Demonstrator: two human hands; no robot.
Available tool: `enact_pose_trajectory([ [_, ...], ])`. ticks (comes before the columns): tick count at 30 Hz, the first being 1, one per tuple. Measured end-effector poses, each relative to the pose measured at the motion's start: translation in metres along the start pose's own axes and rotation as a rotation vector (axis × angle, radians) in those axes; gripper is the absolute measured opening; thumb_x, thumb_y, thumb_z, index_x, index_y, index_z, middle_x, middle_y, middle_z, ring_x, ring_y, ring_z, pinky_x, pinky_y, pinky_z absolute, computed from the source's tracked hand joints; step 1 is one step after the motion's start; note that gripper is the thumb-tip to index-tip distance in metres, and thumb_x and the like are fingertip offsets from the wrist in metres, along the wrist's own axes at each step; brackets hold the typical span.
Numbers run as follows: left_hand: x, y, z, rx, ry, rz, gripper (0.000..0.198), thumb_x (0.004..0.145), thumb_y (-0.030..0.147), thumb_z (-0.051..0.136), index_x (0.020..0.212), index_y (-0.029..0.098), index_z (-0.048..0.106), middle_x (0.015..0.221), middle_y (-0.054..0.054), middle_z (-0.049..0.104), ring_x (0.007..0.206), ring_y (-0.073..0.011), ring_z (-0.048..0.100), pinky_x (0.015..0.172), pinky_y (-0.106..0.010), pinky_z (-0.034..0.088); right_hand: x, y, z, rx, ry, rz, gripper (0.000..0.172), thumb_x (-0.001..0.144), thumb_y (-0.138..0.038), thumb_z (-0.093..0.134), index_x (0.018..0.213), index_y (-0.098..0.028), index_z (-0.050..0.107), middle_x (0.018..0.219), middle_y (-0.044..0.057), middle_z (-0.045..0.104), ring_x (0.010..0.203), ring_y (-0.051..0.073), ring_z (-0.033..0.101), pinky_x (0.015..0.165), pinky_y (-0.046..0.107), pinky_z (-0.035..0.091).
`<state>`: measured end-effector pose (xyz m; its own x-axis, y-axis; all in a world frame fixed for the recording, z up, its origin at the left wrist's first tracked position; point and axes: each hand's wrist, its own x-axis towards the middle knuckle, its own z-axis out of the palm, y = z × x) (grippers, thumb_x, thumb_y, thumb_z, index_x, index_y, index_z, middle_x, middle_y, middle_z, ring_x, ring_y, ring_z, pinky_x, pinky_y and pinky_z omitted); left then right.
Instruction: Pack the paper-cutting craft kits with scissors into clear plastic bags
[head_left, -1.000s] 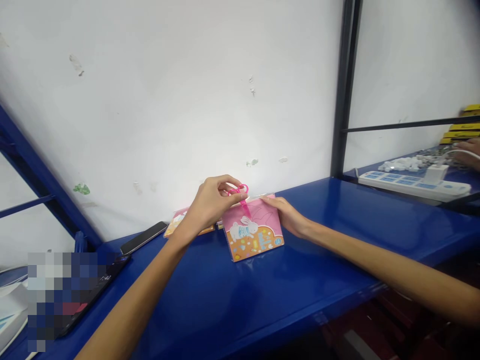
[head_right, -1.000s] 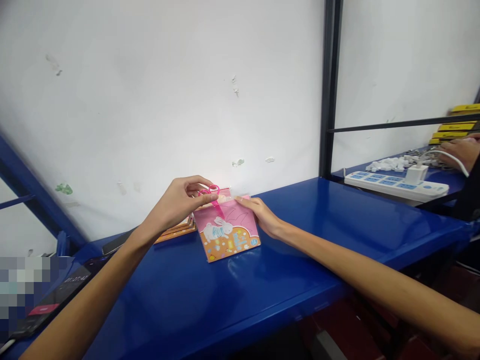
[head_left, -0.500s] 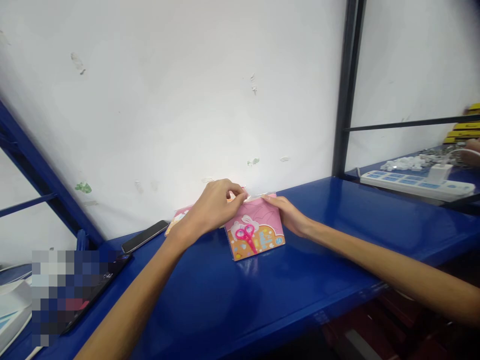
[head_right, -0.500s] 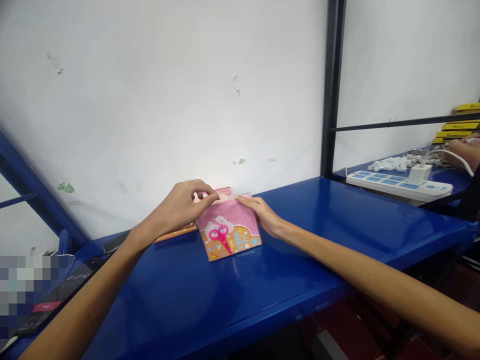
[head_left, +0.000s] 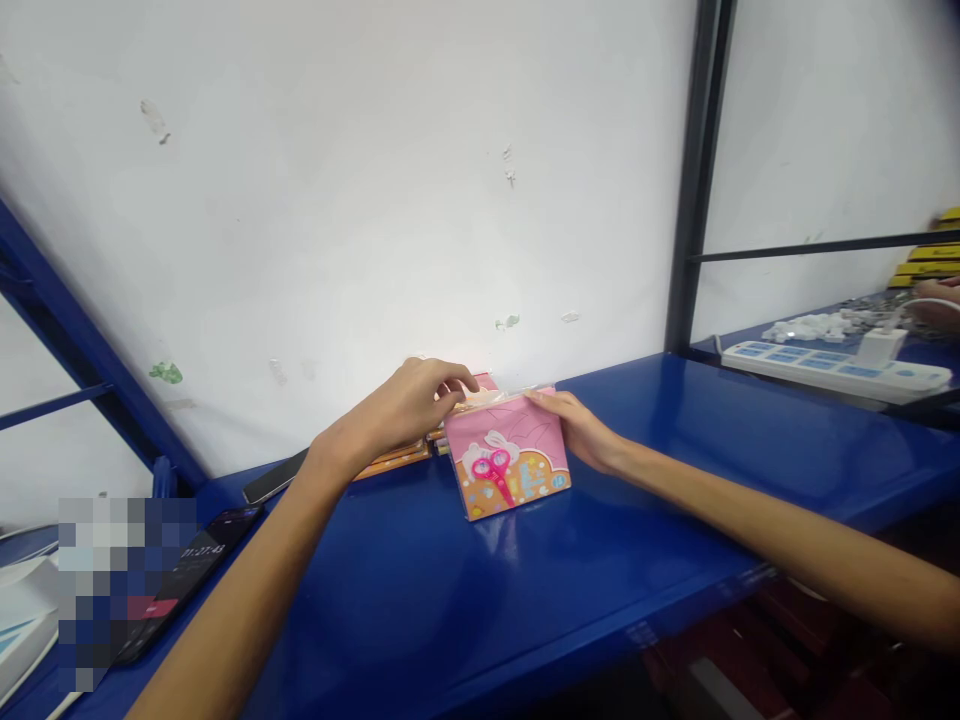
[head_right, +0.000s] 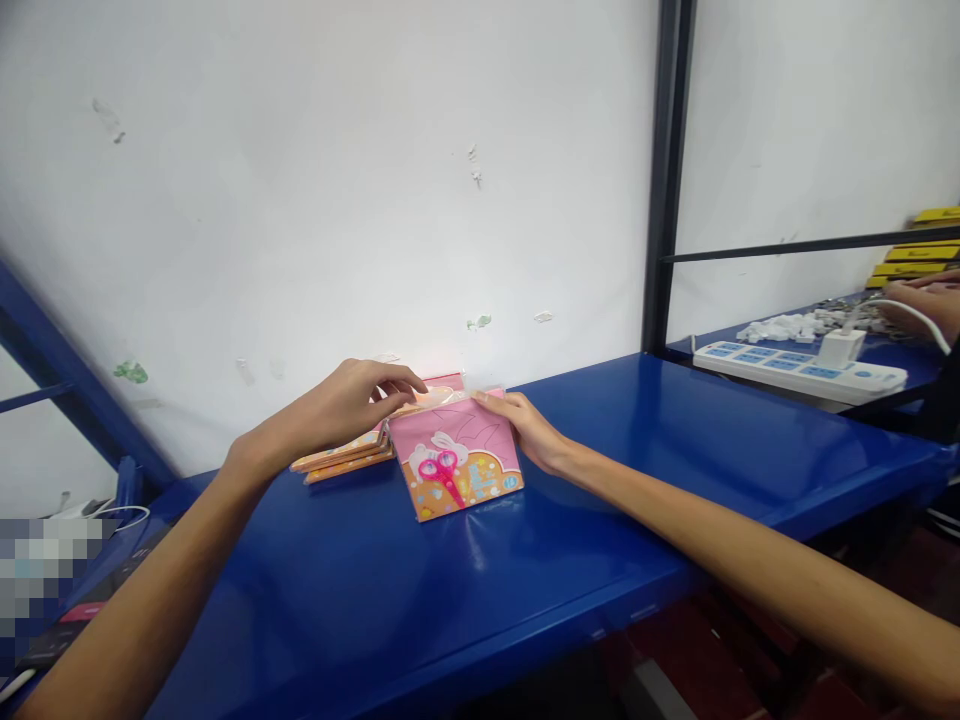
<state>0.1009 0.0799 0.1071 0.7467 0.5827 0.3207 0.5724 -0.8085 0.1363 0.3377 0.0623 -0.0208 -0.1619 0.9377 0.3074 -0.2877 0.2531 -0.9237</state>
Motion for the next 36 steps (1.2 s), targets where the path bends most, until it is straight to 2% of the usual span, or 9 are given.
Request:
enact_pose_trajectory([
  [6, 0.001, -0.001, 0.003, -0.089, 0.109, -0.054, 0.023, 0.086, 0.015, 0.051, 0.100, 0.023, 0.068, 0.088, -0.002, 0.076, 0.078, -0.0188, 0.071, 0.064, -0.028, 0.049, 0.001, 0.003, -0.003, -0.024, -0.011, 0.000, 0.037, 0.082, -0.054, 0.079, 0.092, -0.019, 0.079, 0.092, 0.009, 0.079, 0.083, 0.023, 0.070, 0.080, 0.036, 0.054],
  [10, 0.001, -0.005, 0.001, -0.204, 0.096, -0.066, 0.017, 0.083, 0.012, 0.049, 0.090, 0.023, 0.059, 0.083, 0.000, 0.071, 0.073, -0.0170, 0.070, 0.059, -0.025, 0.049, 0.001, 0.003, -0.004, -0.049, -0.018, 0.018, 0.038, 0.081, -0.053, 0.081, 0.098, -0.019, 0.080, 0.094, 0.009, 0.079, 0.083, 0.024, 0.071, 0.079, 0.037, 0.055],
  [13, 0.002, -0.007, -0.001, -0.161, 0.059, -0.035, 0.022, 0.085, 0.012, 0.045, 0.083, 0.022, 0.065, 0.082, -0.002, 0.071, 0.073, -0.0177, 0.069, 0.061, -0.027, 0.049, 0.001, 0.001, -0.003, -0.066, -0.017, 0.023, 0.037, 0.082, -0.052, 0.080, 0.098, -0.019, 0.080, 0.096, 0.010, 0.080, 0.083, 0.024, 0.071, 0.078, 0.037, 0.056],
  [18, 0.004, -0.001, 0.006, -0.057, 0.041, -0.029, 0.040, 0.087, 0.014, 0.042, 0.101, 0.021, 0.080, 0.108, -0.006, 0.077, 0.099, -0.0236, 0.070, 0.087, -0.033, 0.053, 0.000, 0.001, -0.002, -0.084, -0.029, 0.011, 0.037, 0.082, -0.052, 0.080, 0.101, -0.020, 0.080, 0.101, 0.010, 0.080, 0.086, 0.025, 0.072, 0.081, 0.038, 0.056],
  [21, 0.005, 0.007, 0.014, -0.118, 0.012, -0.008, 0.047, 0.089, 0.015, 0.039, 0.115, 0.020, 0.077, 0.129, -0.007, 0.071, 0.118, -0.0246, 0.064, 0.103, -0.036, 0.050, -0.001, 0.002, -0.003, -0.096, -0.046, -0.006, 0.037, 0.082, -0.052, 0.080, 0.103, -0.021, 0.080, 0.098, 0.009, 0.080, 0.084, 0.024, 0.072, 0.080, 0.038, 0.057],
  [24, 0.008, 0.013, 0.022, -0.166, -0.001, -0.012, 0.048, 0.093, 0.017, 0.037, 0.123, 0.020, 0.074, 0.135, -0.008, 0.067, 0.125, -0.0247, 0.061, 0.108, -0.039, 0.047, -0.002, 0.003, -0.003, -0.104, -0.062, -0.021, 0.038, 0.083, -0.050, 0.080, 0.109, -0.022, 0.079, 0.097, 0.008, 0.080, 0.082, 0.023, 0.072, 0.079, 0.037, 0.057],
  [30, 0.010, 0.009, 0.027, -0.267, 0.044, -0.039, 0.039, 0.097, 0.022, 0.045, 0.122, 0.017, 0.074, 0.129, -0.010, 0.071, 0.117, -0.0244, 0.064, 0.100, -0.039, 0.052, -0.002, 0.002, -0.003, -0.111, -0.075, -0.013, 0.039, 0.084, -0.047, 0.079, 0.114, -0.021, 0.077, 0.098, 0.009, 0.080, 0.084, 0.024, 0.073, 0.077, 0.036, 0.058],
  [34, 0.010, 0.005, 0.023, -0.331, 0.087, -0.026, 0.043, 0.094, 0.017, 0.049, 0.133, 0.016, 0.068, 0.122, -0.011, 0.073, 0.099, -0.0218, 0.068, 0.088, -0.039, 0.056, -0.001, 0.002, -0.003, -0.113, -0.077, -0.009, 0.041, 0.083, -0.047, 0.081, 0.112, -0.019, 0.076, 0.102, 0.010, 0.080, 0.087, 0.025, 0.074, 0.079, 0.037, 0.060],
  [36, 0.010, 0.005, 0.022, -0.330, 0.096, -0.015, 0.042, 0.093, 0.015, 0.050, 0.129, 0.016, 0.070, 0.119, -0.011, 0.074, 0.092, -0.0197, 0.068, 0.083, -0.036, 0.057, -0.001, 0.003, -0.003, -0.119, -0.082, -0.016, 0.040, 0.084, -0.047, 0.080, 0.113, -0.019, 0.076, 0.104, 0.010, 0.079, 0.088, 0.025, 0.074, 0.080, 0.038, 0.060],
])
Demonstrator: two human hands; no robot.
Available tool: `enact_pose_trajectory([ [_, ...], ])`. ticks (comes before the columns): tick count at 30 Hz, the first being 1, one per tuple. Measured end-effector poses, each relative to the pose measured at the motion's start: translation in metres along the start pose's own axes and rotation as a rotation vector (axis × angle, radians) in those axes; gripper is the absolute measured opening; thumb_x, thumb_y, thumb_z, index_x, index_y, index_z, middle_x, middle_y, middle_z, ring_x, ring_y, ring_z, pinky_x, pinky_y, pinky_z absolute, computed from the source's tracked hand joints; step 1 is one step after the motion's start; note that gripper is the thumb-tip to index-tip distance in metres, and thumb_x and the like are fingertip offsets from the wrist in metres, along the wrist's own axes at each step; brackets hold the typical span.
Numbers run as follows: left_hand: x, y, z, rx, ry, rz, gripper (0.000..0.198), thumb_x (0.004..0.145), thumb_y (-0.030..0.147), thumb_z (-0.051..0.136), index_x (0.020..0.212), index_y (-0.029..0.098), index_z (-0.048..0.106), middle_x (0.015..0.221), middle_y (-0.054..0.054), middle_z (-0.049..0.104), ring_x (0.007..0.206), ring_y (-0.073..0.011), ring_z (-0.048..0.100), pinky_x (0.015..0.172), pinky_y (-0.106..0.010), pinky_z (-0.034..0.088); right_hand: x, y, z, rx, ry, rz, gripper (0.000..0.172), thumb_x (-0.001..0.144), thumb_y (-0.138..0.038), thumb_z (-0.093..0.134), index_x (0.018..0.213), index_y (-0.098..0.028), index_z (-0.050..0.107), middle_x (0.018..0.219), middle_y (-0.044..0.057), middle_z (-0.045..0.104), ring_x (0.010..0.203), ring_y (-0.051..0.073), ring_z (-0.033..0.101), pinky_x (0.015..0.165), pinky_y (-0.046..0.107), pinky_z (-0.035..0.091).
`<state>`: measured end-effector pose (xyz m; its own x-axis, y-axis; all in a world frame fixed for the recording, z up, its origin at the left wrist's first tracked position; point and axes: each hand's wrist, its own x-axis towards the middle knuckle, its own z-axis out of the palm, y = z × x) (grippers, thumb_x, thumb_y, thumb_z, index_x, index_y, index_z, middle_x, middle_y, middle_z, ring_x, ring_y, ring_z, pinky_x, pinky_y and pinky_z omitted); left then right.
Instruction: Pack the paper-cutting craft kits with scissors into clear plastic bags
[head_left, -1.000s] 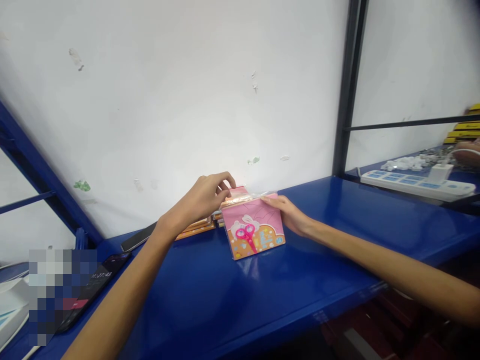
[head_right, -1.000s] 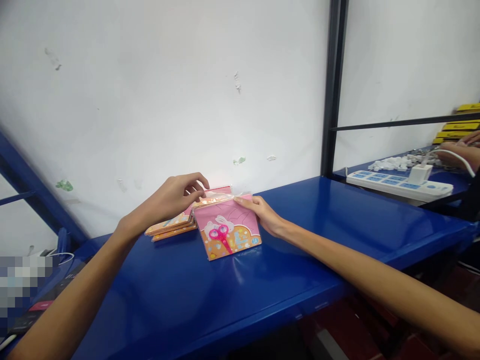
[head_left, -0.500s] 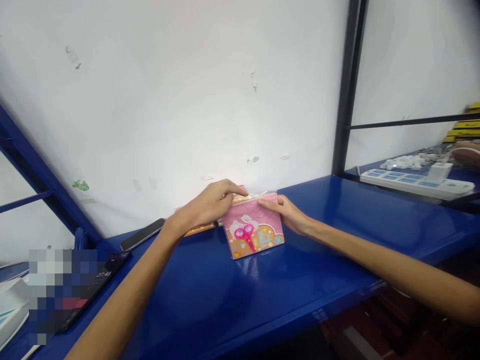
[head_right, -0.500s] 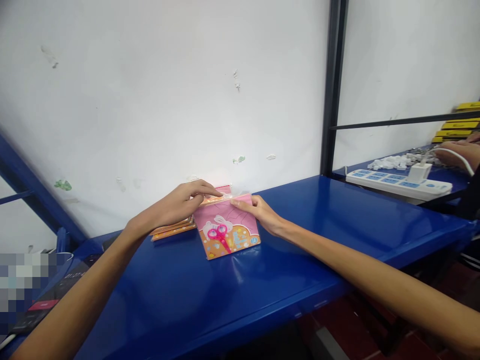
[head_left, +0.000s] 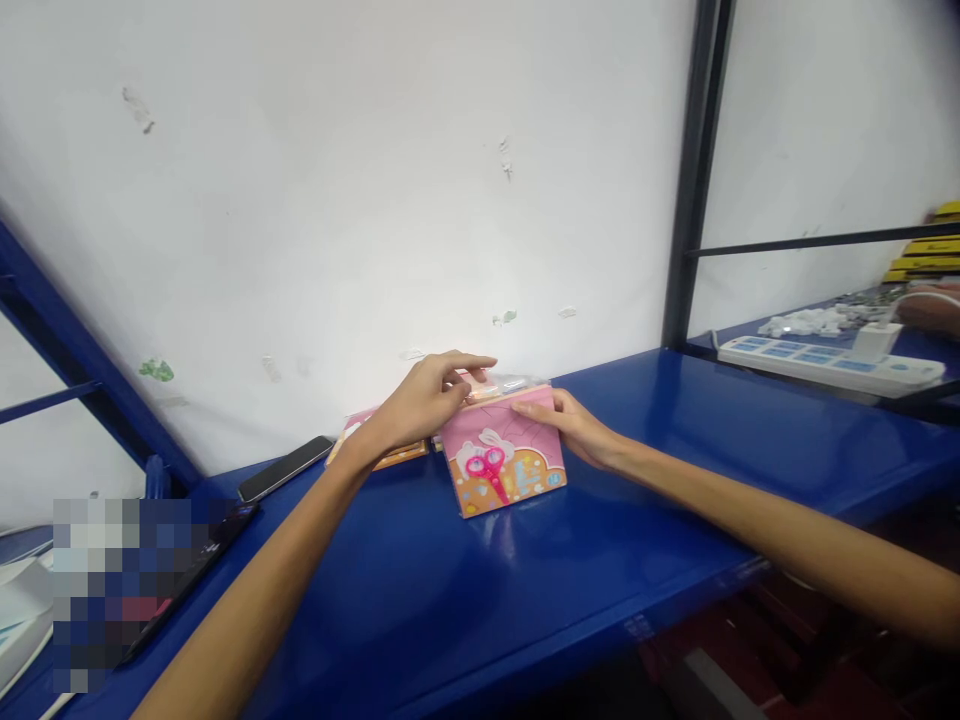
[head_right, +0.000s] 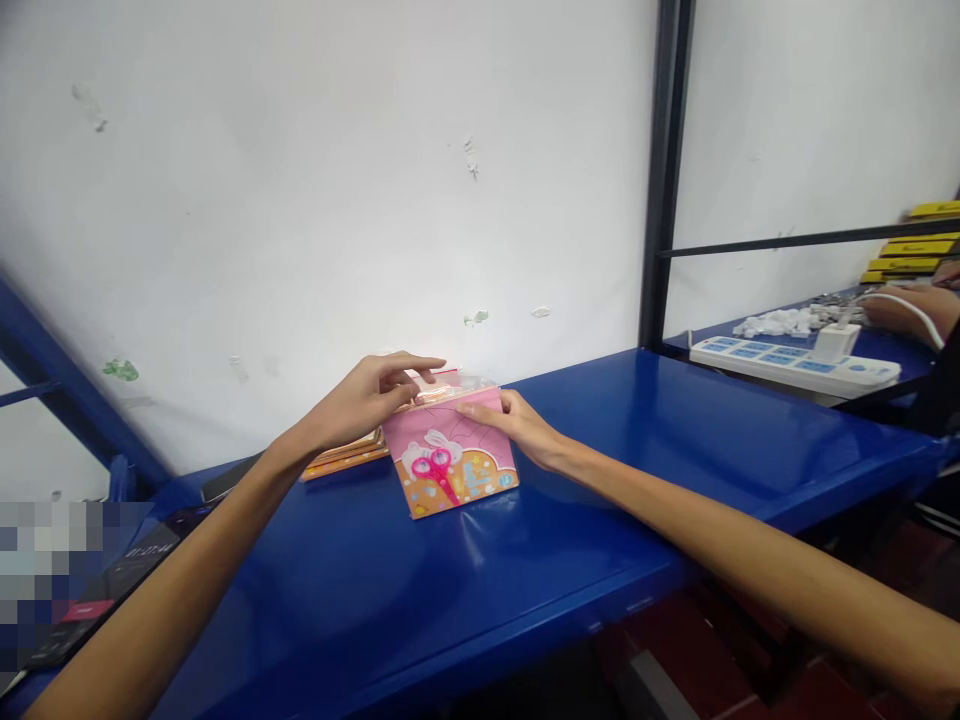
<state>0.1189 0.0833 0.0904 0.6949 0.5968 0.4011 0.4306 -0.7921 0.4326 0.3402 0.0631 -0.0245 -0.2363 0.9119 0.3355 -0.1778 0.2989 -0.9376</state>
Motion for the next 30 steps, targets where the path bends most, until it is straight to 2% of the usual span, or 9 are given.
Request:
enact_pose_trajectory([
  [5, 0.001, 0.004, 0.012, 0.078, 0.077, 0.050, 0.041, 0.090, 0.011, 0.050, 0.124, 0.021, 0.072, 0.112, -0.007, 0.076, 0.088, -0.0168, 0.069, 0.078, -0.031, 0.055, 0.000, 0.001, 0.001, -0.027, -0.021, -0.029, 0.039, 0.085, -0.044, 0.079, 0.116, -0.021, 0.075, 0.104, 0.008, 0.079, 0.090, 0.023, 0.074, 0.083, 0.037, 0.059],
  [10, 0.004, 0.006, 0.027, 0.164, 0.208, 0.110, 0.023, 0.089, 0.023, 0.062, 0.109, 0.021, 0.076, 0.092, -0.003, 0.078, 0.074, -0.0160, 0.068, 0.071, -0.031, 0.053, -0.004, -0.003, 0.005, -0.078, -0.092, -0.039, 0.040, 0.083, -0.044, 0.081, 0.115, -0.021, 0.075, 0.104, 0.007, 0.079, 0.091, 0.023, 0.073, 0.081, 0.037, 0.060],
  [14, 0.003, 0.014, 0.026, 0.174, 0.284, 0.063, 0.019, 0.091, 0.028, 0.062, 0.082, 0.021, 0.076, 0.079, -0.002, 0.079, 0.067, -0.0160, 0.067, 0.069, -0.032, 0.051, -0.009, -0.007, 0.011, -0.151, -0.207, -0.046, 0.043, 0.087, -0.043, 0.078, 0.125, -0.023, 0.071, 0.116, 0.007, 0.076, 0.100, 0.025, 0.072, 0.087, 0.041, 0.059],
  [17, 0.001, 0.020, 0.019, 0.147, 0.340, -0.006, 0.024, 0.092, 0.030, 0.060, 0.075, 0.019, 0.074, 0.072, -0.003, 0.076, 0.065, -0.0169, 0.068, 0.066, -0.032, 0.051, -0.011, -0.007, 0.015, -0.171, -0.221, -0.041, 0.050, 0.089, -0.044, 0.077, 0.133, -0.024, 0.066, 0.118, 0.007, 0.076, 0.103, 0.025, 0.072, 0.090, 0.043, 0.059],
  [19, -0.002, 0.023, 0.014, 0.121, 0.284, 0.013, 0.021, 0.092, 0.027, 0.058, 0.081, 0.019, 0.075, 0.078, -0.003, 0.078, 0.070, -0.0170, 0.070, 0.069, -0.031, 0.054, -0.011, -0.007, 0.016, -0.184, -0.213, -0.039, 0.051, 0.089, -0.045, 0.076, 0.134, -0.024, 0.065, 0.117, 0.008, 0.076, 0.103, 0.025, 0.072, 0.090, 0.043, 0.059],
  [21, -0.005, 0.025, 0.009, 0.112, 0.157, 0.090, 0.020, 0.089, 0.019, 0.058, 0.094, 0.021, 0.077, 0.096, -0.002, 0.080, 0.084, -0.0170, 0.071, 0.078, -0.031, 0.055, -0.011, -0.006, 0.015, -0.206, -0.214, -0.045, 0.047, 0.089, -0.046, 0.075, 0.130, -0.023, 0.067, 0.117, 0.008, 0.075, 0.103, 0.026, 0.072, 0.089, 0.043, 0.059],
  [24, -0.007, 0.026, 0.007, 0.166, 0.036, 0.237, 0.033, 0.085, 0.009, 0.057, 0.111, 0.023, 0.072, 0.117, -0.002, 0.075, 0.102, -0.0174, 0.068, 0.091, -0.033, 0.053, -0.010, -0.006, 0.014, -0.230, -0.207, -0.066, 0.042, 0.089, -0.046, 0.075, 0.123, -0.022, 0.069, 0.116, 0.007, 0.075, 0.102, 0.025, 0.072, 0.088, 0.043, 0.059],
  [26, -0.007, 0.027, 0.009, 0.240, 0.043, 0.296, 0.032, 0.086, 0.007, 0.054, 0.109, 0.022, 0.070, 0.115, -0.003, 0.075, 0.102, -0.0182, 0.067, 0.091, -0.035, 0.051, -0.010, -0.005, 0.014, -0.233, -0.197, -0.065, 0.041, 0.089, -0.046, 0.076, 0.122, -0.022, 0.068, 0.114, 0.007, 0.076, 0.100, 0.025, 0.072, 0.088, 0.043, 0.059],
  [30, -0.004, 0.028, 0.018, 0.395, 0.109, 0.289, 0.025, 0.090, 0.009, 0.053, 0.103, 0.021, 0.070, 0.100, -0.004, 0.078, 0.091, -0.0203, 0.069, 0.084, -0.038, 0.050, -0.012, -0.008, 0.017, -0.274, -0.203, -0.073, 0.037, 0.090, -0.047, 0.074, 0.118, -0.022, 0.069, 0.112, 0.007, 0.076, 0.100, 0.025, 0.071, 0.088, 0.044, 0.059],
])
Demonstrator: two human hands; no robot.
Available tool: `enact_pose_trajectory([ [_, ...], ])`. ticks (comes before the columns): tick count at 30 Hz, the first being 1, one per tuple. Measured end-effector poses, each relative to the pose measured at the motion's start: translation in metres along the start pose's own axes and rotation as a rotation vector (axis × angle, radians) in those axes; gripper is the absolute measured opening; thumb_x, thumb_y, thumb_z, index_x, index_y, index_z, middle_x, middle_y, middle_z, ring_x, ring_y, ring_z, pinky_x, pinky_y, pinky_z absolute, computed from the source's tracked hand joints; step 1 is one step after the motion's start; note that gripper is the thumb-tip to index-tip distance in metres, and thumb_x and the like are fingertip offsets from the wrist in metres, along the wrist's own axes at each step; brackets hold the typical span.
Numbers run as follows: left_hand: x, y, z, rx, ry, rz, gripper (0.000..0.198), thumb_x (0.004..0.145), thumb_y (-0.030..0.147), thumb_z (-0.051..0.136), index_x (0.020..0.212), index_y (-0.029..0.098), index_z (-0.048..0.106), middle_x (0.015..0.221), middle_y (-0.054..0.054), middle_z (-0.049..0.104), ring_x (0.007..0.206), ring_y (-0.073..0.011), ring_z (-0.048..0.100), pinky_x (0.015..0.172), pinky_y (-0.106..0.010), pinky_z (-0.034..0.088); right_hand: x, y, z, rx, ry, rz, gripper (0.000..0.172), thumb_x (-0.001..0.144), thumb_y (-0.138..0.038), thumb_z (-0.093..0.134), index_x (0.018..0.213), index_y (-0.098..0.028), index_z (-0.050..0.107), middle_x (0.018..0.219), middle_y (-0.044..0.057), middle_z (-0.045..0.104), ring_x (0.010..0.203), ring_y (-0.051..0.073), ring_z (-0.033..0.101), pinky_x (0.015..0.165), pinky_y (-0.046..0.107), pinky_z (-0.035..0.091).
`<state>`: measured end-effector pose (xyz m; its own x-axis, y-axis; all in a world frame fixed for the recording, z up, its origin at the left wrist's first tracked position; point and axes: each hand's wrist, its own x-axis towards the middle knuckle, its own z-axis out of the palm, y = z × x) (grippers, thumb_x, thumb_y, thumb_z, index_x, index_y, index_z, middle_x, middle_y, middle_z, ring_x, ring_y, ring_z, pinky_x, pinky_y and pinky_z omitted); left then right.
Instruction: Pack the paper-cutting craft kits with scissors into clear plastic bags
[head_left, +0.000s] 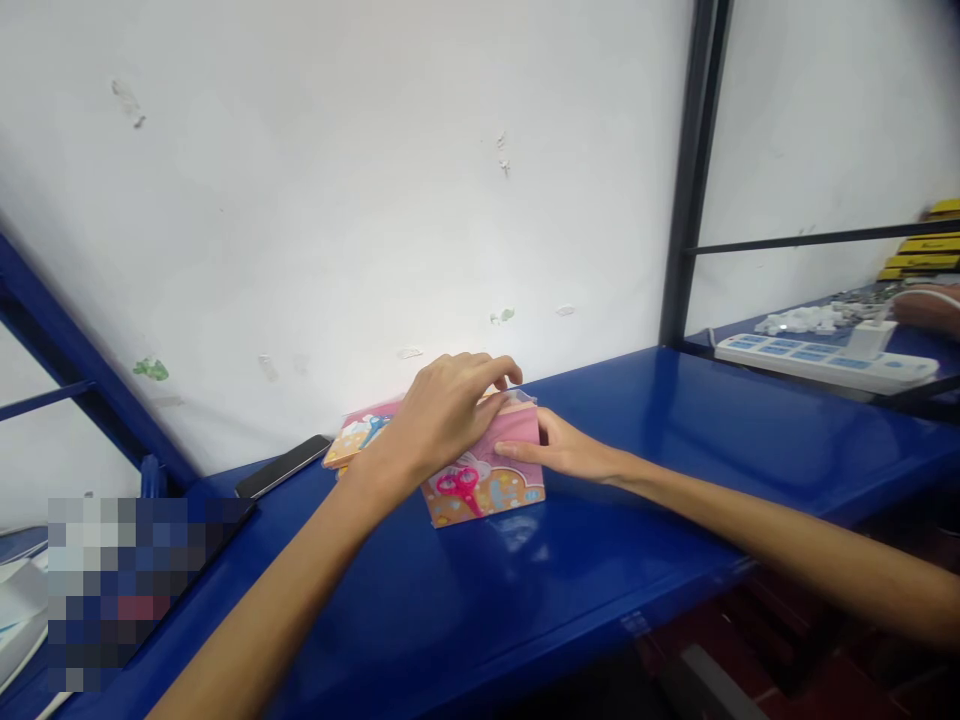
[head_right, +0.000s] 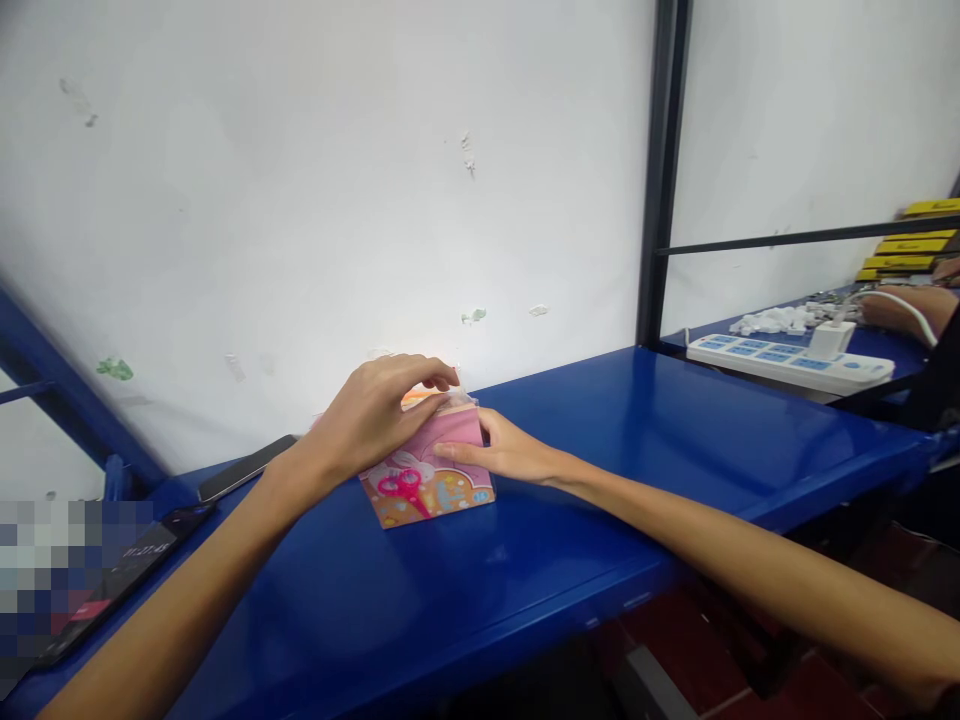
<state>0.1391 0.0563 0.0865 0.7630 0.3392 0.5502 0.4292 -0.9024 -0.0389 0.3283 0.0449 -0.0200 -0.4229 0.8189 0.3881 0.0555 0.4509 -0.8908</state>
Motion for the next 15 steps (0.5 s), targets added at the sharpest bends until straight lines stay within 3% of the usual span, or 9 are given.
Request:
enact_pose_trajectory([
  [9, -0.0005, 0.0036, 0.0041, -0.081, 0.083, -0.206, 0.013, 0.085, 0.017, 0.059, 0.083, 0.023, 0.071, 0.077, 0.001, 0.074, 0.069, -0.0159, 0.064, 0.069, -0.032, 0.048, -0.0006, -0.0045, 0.0050, -0.045, -0.054, -0.076, 0.036, 0.093, -0.046, 0.070, 0.119, -0.020, 0.070, 0.114, 0.007, 0.074, 0.103, 0.024, 0.069, 0.091, 0.042, 0.057],
  [15, -0.0022, 0.0060, 0.0088, 0.015, 0.106, -0.208, 0.011, 0.088, 0.023, 0.057, 0.080, 0.023, 0.064, 0.073, 0.001, 0.072, 0.064, -0.0159, 0.061, 0.063, -0.031, 0.042, -0.0025, -0.0058, 0.0075, -0.074, -0.027, -0.071, 0.033, 0.094, -0.046, 0.069, 0.116, -0.022, 0.070, 0.114, 0.006, 0.075, 0.102, 0.024, 0.070, 0.089, 0.041, 0.058],
])
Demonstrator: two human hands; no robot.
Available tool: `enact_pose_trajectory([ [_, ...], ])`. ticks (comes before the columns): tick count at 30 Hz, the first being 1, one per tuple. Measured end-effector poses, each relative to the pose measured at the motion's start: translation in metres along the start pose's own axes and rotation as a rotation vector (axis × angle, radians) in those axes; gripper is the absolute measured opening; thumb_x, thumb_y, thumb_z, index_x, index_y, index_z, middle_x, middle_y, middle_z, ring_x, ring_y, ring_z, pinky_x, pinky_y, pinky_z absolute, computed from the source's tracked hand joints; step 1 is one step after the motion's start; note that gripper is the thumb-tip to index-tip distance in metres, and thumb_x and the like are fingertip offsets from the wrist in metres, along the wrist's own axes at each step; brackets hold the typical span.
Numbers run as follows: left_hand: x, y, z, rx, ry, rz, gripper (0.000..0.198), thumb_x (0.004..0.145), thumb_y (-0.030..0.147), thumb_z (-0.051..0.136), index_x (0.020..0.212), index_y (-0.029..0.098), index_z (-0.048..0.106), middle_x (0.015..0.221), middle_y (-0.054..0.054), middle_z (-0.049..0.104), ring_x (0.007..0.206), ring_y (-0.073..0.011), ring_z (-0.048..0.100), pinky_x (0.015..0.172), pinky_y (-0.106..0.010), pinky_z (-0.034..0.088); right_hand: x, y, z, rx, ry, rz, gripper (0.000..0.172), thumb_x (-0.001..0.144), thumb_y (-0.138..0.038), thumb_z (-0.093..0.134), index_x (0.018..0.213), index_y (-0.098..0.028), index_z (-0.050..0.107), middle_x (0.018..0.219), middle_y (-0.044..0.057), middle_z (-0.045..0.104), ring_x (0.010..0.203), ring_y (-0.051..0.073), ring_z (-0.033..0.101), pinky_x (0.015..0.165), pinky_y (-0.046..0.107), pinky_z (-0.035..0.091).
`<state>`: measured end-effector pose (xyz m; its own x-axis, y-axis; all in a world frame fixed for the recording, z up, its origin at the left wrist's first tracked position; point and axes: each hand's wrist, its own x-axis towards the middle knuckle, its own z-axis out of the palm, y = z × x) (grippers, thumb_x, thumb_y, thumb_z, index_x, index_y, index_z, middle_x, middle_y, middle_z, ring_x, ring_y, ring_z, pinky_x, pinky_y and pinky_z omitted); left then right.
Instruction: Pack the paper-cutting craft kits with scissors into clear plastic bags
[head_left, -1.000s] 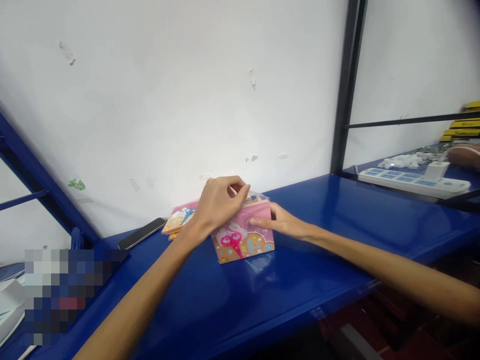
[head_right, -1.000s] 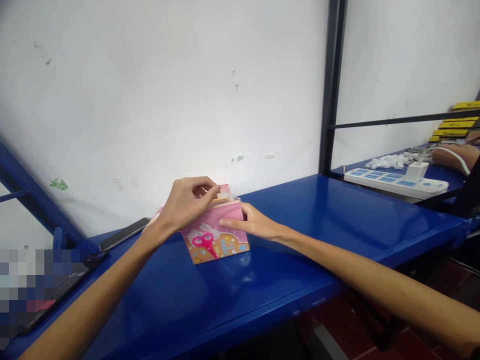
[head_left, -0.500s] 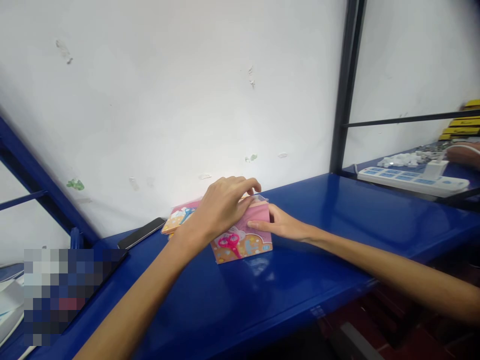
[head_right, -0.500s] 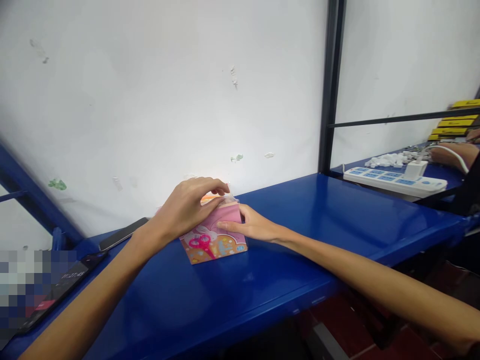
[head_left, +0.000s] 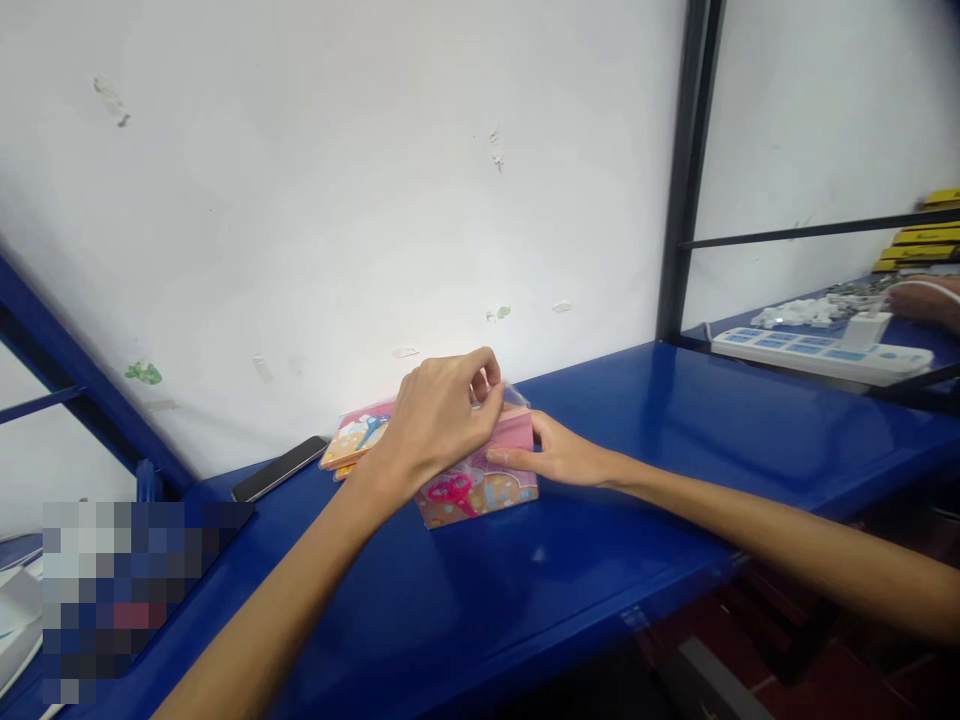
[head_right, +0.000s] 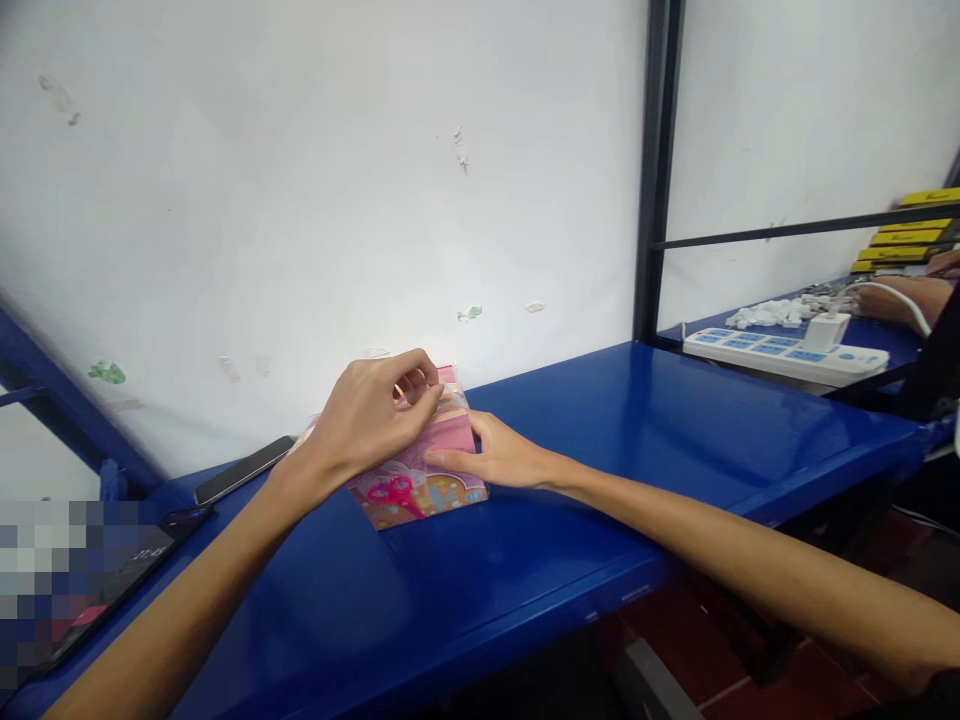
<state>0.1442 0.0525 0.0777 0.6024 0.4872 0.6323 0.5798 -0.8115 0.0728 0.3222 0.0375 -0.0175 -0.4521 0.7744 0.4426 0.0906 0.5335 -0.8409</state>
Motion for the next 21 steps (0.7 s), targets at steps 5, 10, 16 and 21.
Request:
enact_pose_trajectory([
  [5, 0.002, 0.001, -0.003, 0.026, -0.039, -0.011, 0.020, 0.094, 0.032, 0.056, 0.078, 0.023, 0.064, 0.072, 0.000, 0.072, 0.064, -0.0163, 0.062, 0.062, -0.031, 0.040, 0.000, -0.002, 0.002, -0.016, 0.010, 0.020, 0.035, 0.094, -0.049, 0.068, 0.116, -0.022, 0.071, 0.111, 0.006, 0.076, 0.098, 0.024, 0.071, 0.087, 0.041, 0.059],
  [10, 0.003, -0.010, -0.029, -0.041, -0.237, -0.034, 0.023, 0.095, 0.043, 0.059, 0.099, 0.025, 0.073, 0.085, -0.002, 0.076, 0.075, -0.0196, 0.070, 0.065, -0.030, 0.049, 0.003, 0.000, 0.000, -0.008, 0.073, 0.051, 0.038, 0.093, -0.049, 0.070, 0.119, -0.021, 0.072, 0.115, 0.007, 0.077, 0.102, 0.026, 0.072, 0.089, 0.043, 0.060],
  [16, -0.027, -0.054, -0.035, -0.334, -0.296, -0.302, 0.061, 0.083, 0.054, 0.073, 0.136, 0.028, 0.061, 0.114, -0.008, 0.075, 0.093, -0.0251, 0.074, 0.078, -0.036, 0.059, 0.008, 0.011, -0.006, 0.119, 0.188, 0.179, 0.047, 0.083, -0.050, 0.080, 0.118, -0.019, 0.073, 0.111, 0.010, 0.079, 0.093, 0.026, 0.075, 0.081, 0.041, 0.062],
  [21, -0.060, -0.082, 0.008, -0.867, -0.243, -0.485, 0.062, 0.079, 0.043, 0.081, 0.133, 0.023, 0.058, 0.127, -0.011, 0.074, 0.114, -0.0289, 0.071, 0.093, -0.041, 0.059, 0.011, 0.022, -0.008, 0.161, 0.191, 0.231, 0.051, 0.080, -0.054, 0.081, 0.113, -0.015, 0.072, 0.111, 0.013, 0.079, 0.092, 0.027, 0.076, 0.080, 0.041, 0.063],
])
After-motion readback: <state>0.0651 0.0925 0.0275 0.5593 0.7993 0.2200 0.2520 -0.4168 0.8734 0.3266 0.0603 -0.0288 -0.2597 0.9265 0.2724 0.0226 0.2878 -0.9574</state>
